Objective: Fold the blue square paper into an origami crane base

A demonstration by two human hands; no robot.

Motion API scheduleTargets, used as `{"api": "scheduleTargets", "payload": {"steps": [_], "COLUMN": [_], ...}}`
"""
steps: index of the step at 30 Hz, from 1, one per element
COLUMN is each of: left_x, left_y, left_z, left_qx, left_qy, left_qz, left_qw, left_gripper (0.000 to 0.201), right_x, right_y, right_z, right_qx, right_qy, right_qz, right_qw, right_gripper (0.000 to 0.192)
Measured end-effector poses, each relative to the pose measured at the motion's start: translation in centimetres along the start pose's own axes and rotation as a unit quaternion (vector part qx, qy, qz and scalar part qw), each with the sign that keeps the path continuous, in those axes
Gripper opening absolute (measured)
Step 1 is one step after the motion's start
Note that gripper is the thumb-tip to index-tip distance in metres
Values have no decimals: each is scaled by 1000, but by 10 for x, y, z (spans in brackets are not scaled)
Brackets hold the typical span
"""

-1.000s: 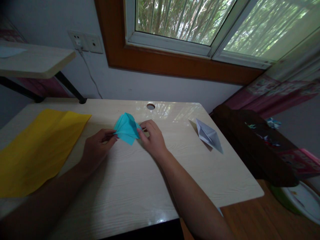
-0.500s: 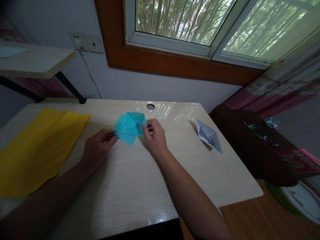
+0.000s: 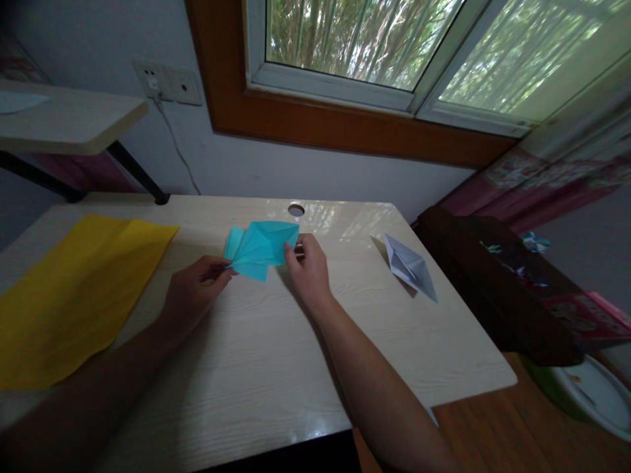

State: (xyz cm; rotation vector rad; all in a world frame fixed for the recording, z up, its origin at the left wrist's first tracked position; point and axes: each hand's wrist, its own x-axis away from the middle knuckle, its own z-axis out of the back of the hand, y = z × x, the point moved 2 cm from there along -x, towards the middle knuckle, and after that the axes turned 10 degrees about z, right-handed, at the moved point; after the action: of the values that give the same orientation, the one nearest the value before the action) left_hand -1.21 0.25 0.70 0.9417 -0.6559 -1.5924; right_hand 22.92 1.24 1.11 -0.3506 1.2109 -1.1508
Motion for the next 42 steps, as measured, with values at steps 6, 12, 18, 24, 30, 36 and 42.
{"api": "scheduleTargets", "payload": {"steps": [6, 12, 18, 24, 30, 36, 42], "left_x": [2, 1, 1, 0, -7, -8, -8], "left_y": [1, 0, 6, 9, -1, -5, -7], "left_z": [0, -2, -4, 3, 6, -2, -6], "left_qx": [-10, -16, -64, -33, 55, 65, -3], "left_qy": [-11, -29, -111, -66, 27, -24, -80], "left_qz": [-16, -40, -47, -27, -6, -8, -70], "left_qw": [1000, 999, 991, 997, 998, 998, 994], "left_gripper": [13, 14, 19, 20, 28, 41, 49], "right_x": [2, 5, 3, 2, 3, 4, 6], "right_y": [10, 18, 17, 10, -4, -11, -10], "right_z": [-4, -4, 0, -1, -3, -5, -8], "right_qx": [44, 58, 85, 89, 62, 37, -16], "right_qy": [-25, -29, -33, -70, -148, -198, -243], "right_qz": [-11, -20, -5, 55, 139, 171, 210], "right_qw": [999, 998, 996, 992, 977, 965, 947], "right_gripper": [24, 30, 25, 21, 33, 43, 51]}}
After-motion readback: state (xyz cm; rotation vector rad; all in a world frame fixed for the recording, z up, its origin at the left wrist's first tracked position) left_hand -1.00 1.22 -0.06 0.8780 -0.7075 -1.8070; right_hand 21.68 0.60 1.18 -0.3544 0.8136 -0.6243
